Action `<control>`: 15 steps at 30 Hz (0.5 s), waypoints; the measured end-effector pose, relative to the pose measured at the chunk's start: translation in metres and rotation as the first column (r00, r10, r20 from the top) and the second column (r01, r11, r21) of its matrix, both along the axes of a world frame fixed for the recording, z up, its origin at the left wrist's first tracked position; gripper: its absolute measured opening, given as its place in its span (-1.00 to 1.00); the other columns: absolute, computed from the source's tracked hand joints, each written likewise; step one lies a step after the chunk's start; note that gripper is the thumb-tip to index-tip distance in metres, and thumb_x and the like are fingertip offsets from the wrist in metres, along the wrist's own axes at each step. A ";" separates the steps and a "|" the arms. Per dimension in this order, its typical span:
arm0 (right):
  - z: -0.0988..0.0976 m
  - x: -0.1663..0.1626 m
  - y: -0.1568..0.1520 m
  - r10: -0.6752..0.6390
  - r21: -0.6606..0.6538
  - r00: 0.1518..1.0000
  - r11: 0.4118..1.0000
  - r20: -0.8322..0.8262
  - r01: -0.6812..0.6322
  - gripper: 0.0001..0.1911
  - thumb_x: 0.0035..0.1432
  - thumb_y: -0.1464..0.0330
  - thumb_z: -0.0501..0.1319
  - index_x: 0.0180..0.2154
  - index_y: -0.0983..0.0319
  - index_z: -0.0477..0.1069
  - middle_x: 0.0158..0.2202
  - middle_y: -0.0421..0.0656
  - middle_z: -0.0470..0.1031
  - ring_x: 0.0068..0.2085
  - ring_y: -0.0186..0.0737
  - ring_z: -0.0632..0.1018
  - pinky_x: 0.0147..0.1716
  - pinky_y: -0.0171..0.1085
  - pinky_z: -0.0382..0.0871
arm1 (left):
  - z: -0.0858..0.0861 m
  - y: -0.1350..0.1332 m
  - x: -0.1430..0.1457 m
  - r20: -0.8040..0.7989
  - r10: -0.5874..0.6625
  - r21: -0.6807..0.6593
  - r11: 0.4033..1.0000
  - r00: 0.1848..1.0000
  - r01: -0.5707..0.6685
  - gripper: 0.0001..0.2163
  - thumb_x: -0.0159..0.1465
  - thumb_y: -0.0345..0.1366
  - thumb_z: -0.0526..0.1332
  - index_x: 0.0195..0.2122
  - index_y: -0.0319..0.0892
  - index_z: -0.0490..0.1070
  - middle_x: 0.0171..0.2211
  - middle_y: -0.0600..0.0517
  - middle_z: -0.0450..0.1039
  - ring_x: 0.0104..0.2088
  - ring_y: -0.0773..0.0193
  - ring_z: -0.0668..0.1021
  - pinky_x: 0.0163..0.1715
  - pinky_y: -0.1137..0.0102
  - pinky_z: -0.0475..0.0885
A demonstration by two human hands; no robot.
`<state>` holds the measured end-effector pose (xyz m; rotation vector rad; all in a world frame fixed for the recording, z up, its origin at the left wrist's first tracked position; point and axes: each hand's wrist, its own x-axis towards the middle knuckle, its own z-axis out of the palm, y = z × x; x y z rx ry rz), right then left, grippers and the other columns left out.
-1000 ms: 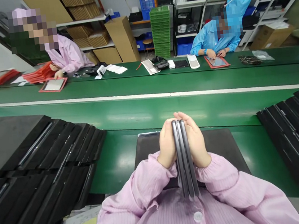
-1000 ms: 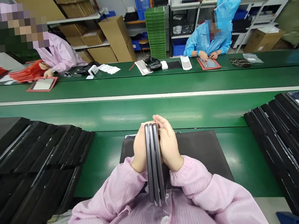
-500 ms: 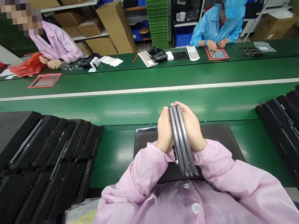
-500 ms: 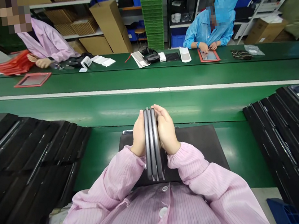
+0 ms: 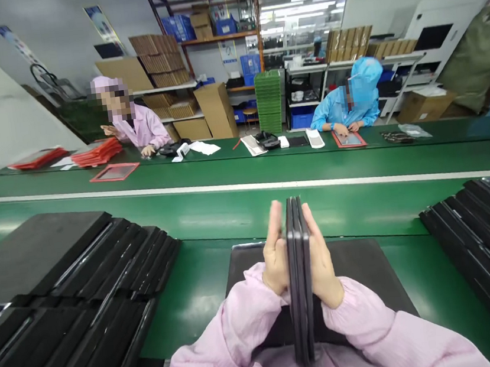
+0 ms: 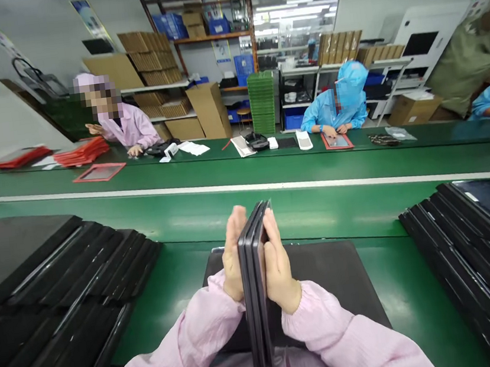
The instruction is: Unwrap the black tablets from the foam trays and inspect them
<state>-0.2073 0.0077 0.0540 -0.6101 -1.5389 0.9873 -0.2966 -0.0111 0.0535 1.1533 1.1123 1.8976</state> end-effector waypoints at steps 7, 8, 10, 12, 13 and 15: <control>0.068 0.000 -0.020 -0.012 -0.307 0.996 0.952 -0.084 -0.015 -0.52 0.28 0.12 -0.02 0.18 0.10 0.20 0.23 -0.20 0.20 0.22 -0.16 0.25 0.23 -0.08 0.12 | 0.082 -0.020 0.012 0.102 -0.033 0.022 0.999 0.994 0.030 -0.58 0.21 0.07 0.10 -0.05 -0.07 0.45 0.08 -0.03 0.40 0.14 0.04 0.37 0.19 0.15 0.21; 0.070 0.000 -0.023 -0.013 -0.329 0.996 0.944 -0.087 -0.017 -0.52 0.27 0.11 -0.01 0.17 0.09 0.22 0.22 -0.21 0.21 0.22 -0.16 0.25 0.22 -0.09 0.13 | 0.084 -0.023 0.013 0.131 -0.032 0.009 0.999 0.991 0.031 -0.57 0.19 0.07 0.11 -0.06 -0.08 0.45 0.06 -0.04 0.42 0.11 0.05 0.40 0.17 0.16 0.26; 0.070 -0.002 -0.026 -0.009 -0.351 0.996 0.936 -0.087 -0.022 -0.54 0.26 0.11 0.00 0.13 0.08 0.28 0.20 -0.23 0.24 0.21 -0.17 0.27 0.19 -0.12 0.20 | 0.086 -0.028 0.013 0.176 -0.017 -0.019 1.000 0.984 0.021 -0.57 0.16 0.09 0.14 -0.08 -0.08 0.45 0.02 -0.04 0.45 0.05 0.07 0.47 0.09 0.19 0.35; 0.068 -0.003 -0.028 0.002 -0.336 0.997 0.941 -0.078 -0.028 -0.56 0.26 0.11 0.00 0.10 0.07 0.31 0.18 -0.25 0.27 0.20 -0.19 0.29 0.16 -0.16 0.26 | 0.085 -0.032 0.013 0.194 0.020 -0.040 0.999 0.981 -0.013 -0.56 0.14 0.11 0.16 -0.10 -0.08 0.46 0.00 -0.03 0.46 0.02 0.09 0.49 0.06 0.23 0.38; 0.066 -0.004 -0.030 0.006 -0.320 0.997 0.947 -0.074 -0.030 -0.56 0.26 0.10 0.00 0.10 0.07 0.32 0.18 -0.25 0.28 0.19 -0.20 0.29 0.15 -0.17 0.27 | 0.083 -0.034 0.013 0.193 0.046 -0.046 0.998 0.980 -0.038 -0.55 0.12 0.12 0.17 -0.11 -0.07 0.46 0.01 -0.02 0.46 0.03 0.10 0.48 0.07 0.25 0.37; 0.062 -0.004 -0.034 0.016 -0.293 0.998 0.956 -0.062 -0.034 -0.55 0.26 0.09 -0.01 0.11 0.07 0.31 0.18 -0.26 0.27 0.19 -0.21 0.29 0.14 -0.20 0.29 | 0.079 -0.039 0.014 0.185 0.087 -0.056 0.995 0.979 -0.078 -0.55 0.11 0.14 0.17 -0.13 -0.06 0.48 0.02 -0.02 0.45 0.06 0.10 0.45 0.11 0.26 0.33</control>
